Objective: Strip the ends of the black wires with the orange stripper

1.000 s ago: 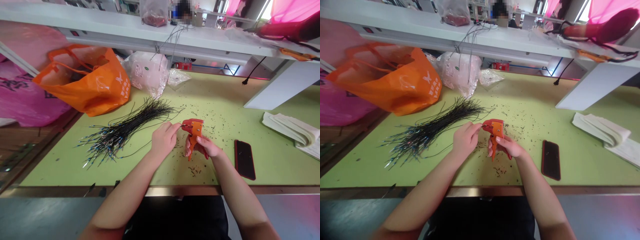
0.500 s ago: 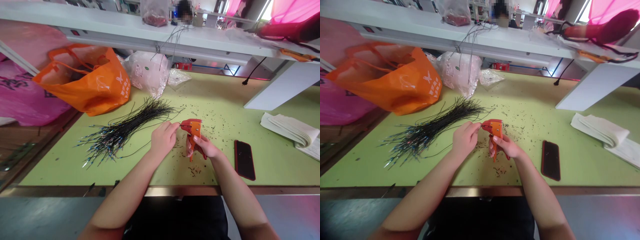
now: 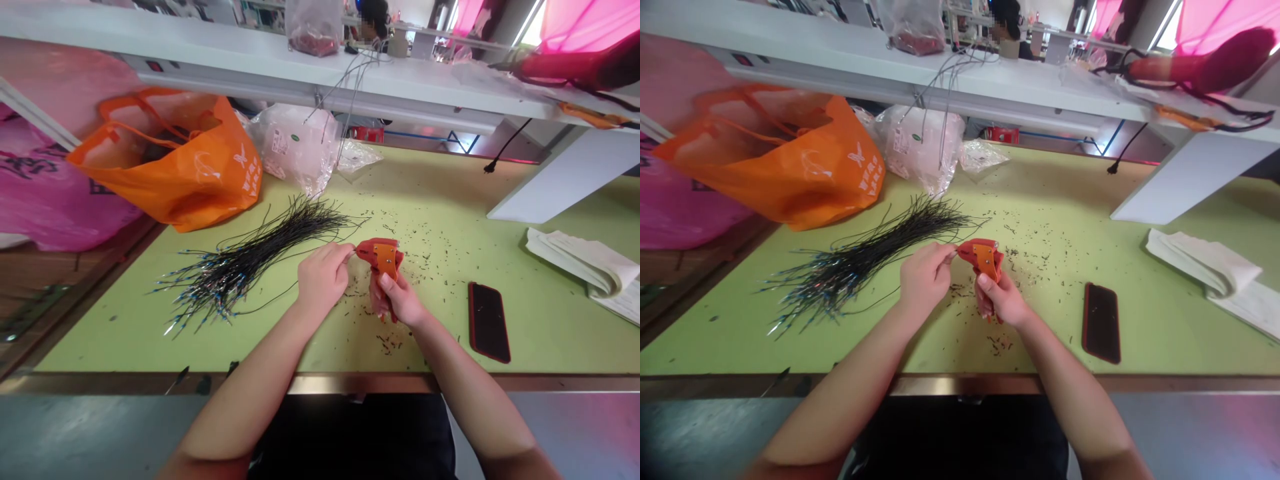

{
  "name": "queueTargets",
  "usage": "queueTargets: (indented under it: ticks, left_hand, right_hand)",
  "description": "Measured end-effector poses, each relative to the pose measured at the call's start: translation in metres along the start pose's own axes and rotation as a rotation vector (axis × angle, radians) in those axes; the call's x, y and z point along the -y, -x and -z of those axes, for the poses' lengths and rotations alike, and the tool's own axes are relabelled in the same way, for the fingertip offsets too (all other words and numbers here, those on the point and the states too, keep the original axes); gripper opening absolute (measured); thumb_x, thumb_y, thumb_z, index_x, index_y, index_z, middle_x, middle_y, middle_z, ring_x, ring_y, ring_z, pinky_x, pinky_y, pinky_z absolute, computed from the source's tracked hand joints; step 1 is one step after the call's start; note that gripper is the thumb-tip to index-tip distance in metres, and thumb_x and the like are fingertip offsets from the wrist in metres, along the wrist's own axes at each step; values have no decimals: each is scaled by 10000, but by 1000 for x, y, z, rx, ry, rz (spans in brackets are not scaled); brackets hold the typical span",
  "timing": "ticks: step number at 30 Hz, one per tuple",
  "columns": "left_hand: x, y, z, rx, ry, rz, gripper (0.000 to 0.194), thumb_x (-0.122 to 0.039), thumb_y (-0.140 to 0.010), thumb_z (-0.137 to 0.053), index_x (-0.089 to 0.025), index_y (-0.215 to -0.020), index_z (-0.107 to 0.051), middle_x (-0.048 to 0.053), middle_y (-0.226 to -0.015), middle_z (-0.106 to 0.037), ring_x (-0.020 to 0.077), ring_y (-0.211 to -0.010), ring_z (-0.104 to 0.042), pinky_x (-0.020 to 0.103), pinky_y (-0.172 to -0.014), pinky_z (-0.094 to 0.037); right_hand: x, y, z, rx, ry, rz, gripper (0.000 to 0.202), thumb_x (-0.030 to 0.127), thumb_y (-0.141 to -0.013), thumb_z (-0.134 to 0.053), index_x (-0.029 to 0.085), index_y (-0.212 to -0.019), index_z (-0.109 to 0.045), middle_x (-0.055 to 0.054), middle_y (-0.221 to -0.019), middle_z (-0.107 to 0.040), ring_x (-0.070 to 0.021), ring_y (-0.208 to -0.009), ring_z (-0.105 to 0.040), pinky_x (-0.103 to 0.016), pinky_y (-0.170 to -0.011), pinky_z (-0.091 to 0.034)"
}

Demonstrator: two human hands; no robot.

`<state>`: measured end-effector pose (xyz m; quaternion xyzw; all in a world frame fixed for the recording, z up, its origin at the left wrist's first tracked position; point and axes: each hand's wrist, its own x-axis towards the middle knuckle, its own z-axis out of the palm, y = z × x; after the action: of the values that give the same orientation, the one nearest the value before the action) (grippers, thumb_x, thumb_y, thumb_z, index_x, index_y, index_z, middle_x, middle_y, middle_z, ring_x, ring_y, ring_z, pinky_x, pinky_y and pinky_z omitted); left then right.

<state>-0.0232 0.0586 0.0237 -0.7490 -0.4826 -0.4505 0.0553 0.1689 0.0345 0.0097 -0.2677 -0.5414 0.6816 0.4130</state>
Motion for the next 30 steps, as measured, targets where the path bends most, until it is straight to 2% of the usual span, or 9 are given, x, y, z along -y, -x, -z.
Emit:
queueTargets:
  ticks: [4,8,10,12,14,17,22,25,30]
  left_hand:
    - [-3,0,0,-46,56,0,302,-65,-923,-484,-215,-913,-746,9,-725,-688,164,-676,-633,271,-649,-443]
    - [18,-8,5,-143,150,122,268,-137,-993,-489,-208,-926,-739,21,-812,-741,174,-742,-676,280,-713,-510]
    - [33,-16,12,-265,147,265,273,-207,-1041,-488,-203,-929,-737,41,-898,-779,194,-833,-716,301,-775,-544]
    - [40,-20,17,-316,134,307,283,-263,-1067,-503,-198,-958,-756,51,-942,-799,202,-874,-734,306,-800,-551]
    - [33,-20,19,-250,131,223,283,-276,-1076,-518,-196,-1009,-781,50,-943,-807,182,-830,-731,286,-767,-537]
    - [6,-12,16,-115,90,47,282,-257,-1084,-526,-203,-1088,-803,26,-821,-782,138,-666,-671,256,-662,-481]
    - [-24,2,11,16,27,-79,285,-219,-1085,-525,-217,-1182,-794,14,-754,-764,130,-634,-658,259,-599,-428]
    - [-30,7,11,43,5,-114,260,-206,-1069,-551,-224,-1178,-786,-6,-690,-727,137,-616,-648,279,-553,-381]
    - [-38,10,9,2,9,-129,219,-202,-1074,-553,-200,-1120,-767,0,-738,-767,134,-605,-664,280,-537,-388]
  right_hand:
    - [-11,-2,-2,42,-50,47,590,755,-968,-633,238,-719,-497,93,-518,-424,-94,-392,-415,-240,-407,-423]
    - [-3,2,6,80,-95,194,551,735,-979,-616,262,-726,-489,83,-500,-416,-116,-403,-405,-260,-411,-441]
    - [10,5,11,-112,-75,250,625,860,-939,-521,289,-701,-425,68,-510,-375,-145,-437,-399,-309,-449,-483]
    - [23,6,15,-372,-48,249,645,920,-913,-443,303,-728,-408,44,-578,-383,-177,-501,-430,-382,-551,-554]
    - [31,4,15,-419,-40,233,635,924,-882,-491,298,-773,-469,20,-634,-444,-202,-578,-501,-445,-673,-606]
    - [29,1,11,-312,-65,246,594,865,-875,-612,272,-863,-581,-11,-716,-559,-223,-704,-602,-473,-809,-626]
    - [8,1,5,-192,-34,190,570,814,-909,-647,247,-963,-635,-54,-843,-648,-265,-872,-688,-469,-825,-650]
    - [-6,3,5,-188,13,137,571,803,-892,-682,246,-1006,-635,-66,-920,-674,-279,-959,-717,-472,-860,-662]
    - [-18,4,7,-247,31,84,612,823,-885,-670,240,-1068,-636,-62,-931,-705,-252,-911,-733,-436,-849,-666]
